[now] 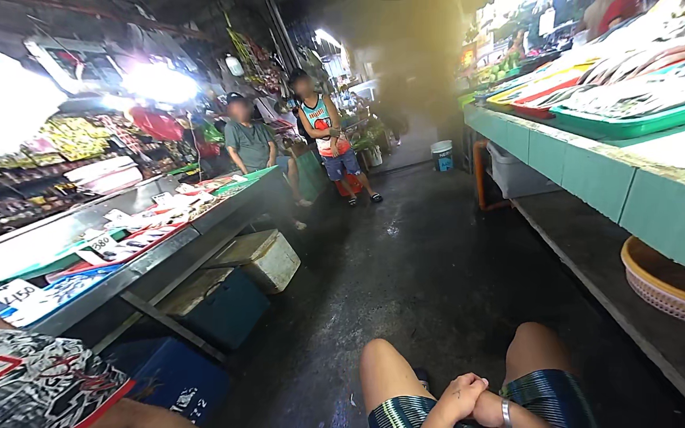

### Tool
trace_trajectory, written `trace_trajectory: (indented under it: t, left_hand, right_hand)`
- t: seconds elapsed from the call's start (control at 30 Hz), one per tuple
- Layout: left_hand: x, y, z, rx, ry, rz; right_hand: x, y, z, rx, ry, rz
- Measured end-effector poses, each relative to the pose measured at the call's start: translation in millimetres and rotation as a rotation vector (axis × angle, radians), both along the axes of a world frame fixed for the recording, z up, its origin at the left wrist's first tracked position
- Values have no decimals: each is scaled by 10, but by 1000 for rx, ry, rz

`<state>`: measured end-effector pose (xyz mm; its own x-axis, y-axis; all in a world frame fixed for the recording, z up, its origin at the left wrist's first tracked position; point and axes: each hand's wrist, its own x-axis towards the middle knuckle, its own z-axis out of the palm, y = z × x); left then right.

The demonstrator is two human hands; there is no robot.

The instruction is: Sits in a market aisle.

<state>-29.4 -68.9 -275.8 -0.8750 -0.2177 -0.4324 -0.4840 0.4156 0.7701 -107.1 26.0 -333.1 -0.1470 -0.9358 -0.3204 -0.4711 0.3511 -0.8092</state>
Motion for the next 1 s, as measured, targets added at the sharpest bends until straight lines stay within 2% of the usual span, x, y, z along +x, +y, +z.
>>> trace_trajectory:
  t: [0.13,0.23,0.33,0.53,0.67,0.77,0.87,1.0]
  left_hand:
    - [92,-66,-54,20,9,18]
    - [202,-109,-28,29,13,31]
    - [267,-139,-31,31,13,41]
    - [175,-75,11,13,-1,20]
    - [59,-27,95,5,-6,10]
    - [20,-27,46,-3,-3,11]
    - [29,-41,-61,6,15,22]
    - [121,-61,25,35,12,31]
  right_hand:
    - [76,-54,41,-4,-14,20]
    - [155,-87,238,27,50,132]
    - [214,-99,323,16,27,145]
    - [117,-69,198,2,46,131]
    - [-8,-101,-212,-53,23,26]
    - [-44,-97,-215,-39,62,41]
    - [0,-65,6,0,53,58]
    - [86,-73,160,41,-1,43]
